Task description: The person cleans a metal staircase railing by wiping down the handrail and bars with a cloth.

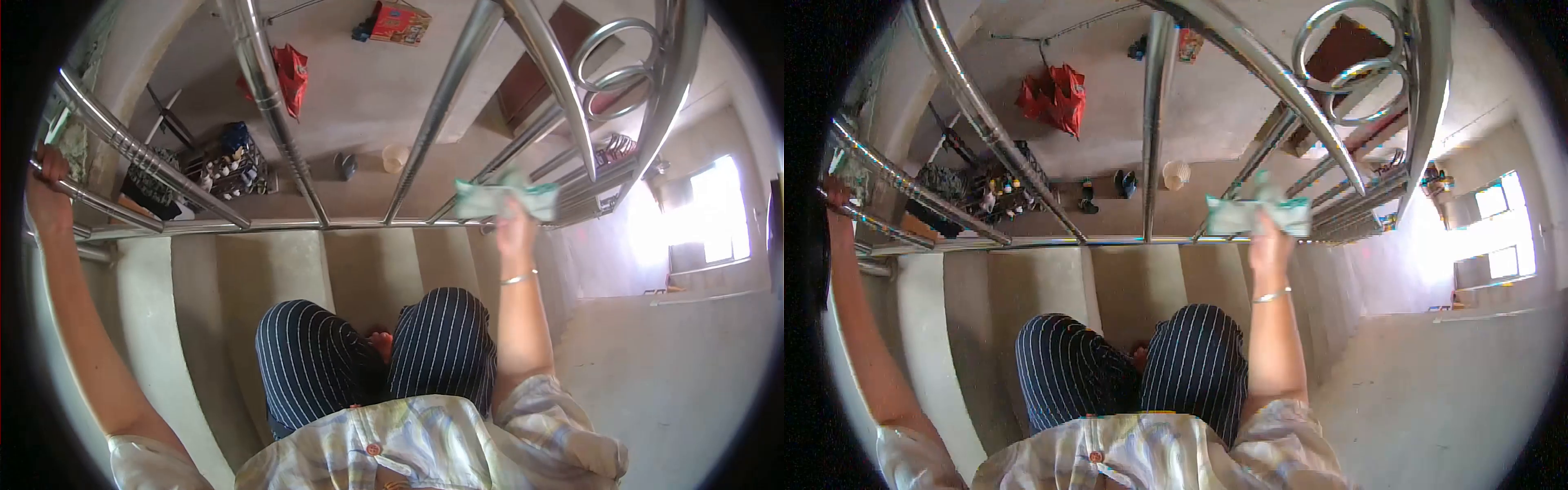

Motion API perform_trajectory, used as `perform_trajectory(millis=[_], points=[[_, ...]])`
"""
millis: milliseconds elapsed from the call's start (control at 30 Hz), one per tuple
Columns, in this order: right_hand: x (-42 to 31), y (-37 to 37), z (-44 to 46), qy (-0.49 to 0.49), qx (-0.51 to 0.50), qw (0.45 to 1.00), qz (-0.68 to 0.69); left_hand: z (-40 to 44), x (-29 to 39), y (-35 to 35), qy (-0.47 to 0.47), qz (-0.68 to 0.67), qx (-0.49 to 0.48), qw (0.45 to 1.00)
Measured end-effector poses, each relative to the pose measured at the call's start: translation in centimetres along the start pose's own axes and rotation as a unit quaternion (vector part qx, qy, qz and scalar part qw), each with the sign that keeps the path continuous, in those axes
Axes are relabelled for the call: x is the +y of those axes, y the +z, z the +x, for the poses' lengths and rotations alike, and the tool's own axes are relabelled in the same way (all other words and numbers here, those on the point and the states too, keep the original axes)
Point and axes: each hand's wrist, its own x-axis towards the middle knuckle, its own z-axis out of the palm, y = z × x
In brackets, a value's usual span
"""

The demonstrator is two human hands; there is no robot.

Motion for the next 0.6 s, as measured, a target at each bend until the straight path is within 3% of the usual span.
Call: perform_trajectory(millis=[67,133,200,233,267,333,367,467,533,600], points=[[-4.2,0.5,0.1,-0.137,0.062,0.988,0.018,0.7,0.0,-1.5,-0.008,0.022,-0.004,1.000],[-7.1,2.2,0.3,-0.193,0.073,0.974,-0.090,-0.2,0.2,0.3,-0.009,0.020,-0.023,0.999],[-6.9,3.1,3.0,-0.248,0.031,0.959,-0.133,-2.7,1.1,6.4,0.031,0.059,0.177,0.982],[-6.1,3.5,4.5,-0.311,0.037,0.927,-0.204,2.1,0.0,-4.4,-0.019,0.008,-0.077,0.997],[-5.1,3.4,5.7,-0.371,0.042,0.887,-0.273,2.0,0.1,-4.3,-0.020,0.011,-0.079,0.997],[-2.7,0.9,8.0,-0.341,0.045,0.896,-0.280,1.2,0.5,-3.1,0.017,0.005,-0.060,0.998],[-1.0,-0.4,9.2,-0.315,0.045,0.904,-0.286,0.8,0.9,-2.1,0.032,0.053,-0.001,0.998],[4.5,-3.0,9.0,-0.273,0.057,0.920,-0.277,1.0,0.8,-2.8,0.019,0.059,-0.003,0.998],[10.0,-6.6,9.9,-0.187,0.108,0.930,-0.299,1.4,1.1,-3.9,0.011,0.061,-0.003,0.998],[12.0,-8.7,9.0,-0.079,0.075,0.929,-0.354,1.8,2.0,-3.9,0.010,0.060,-0.001,0.998]])
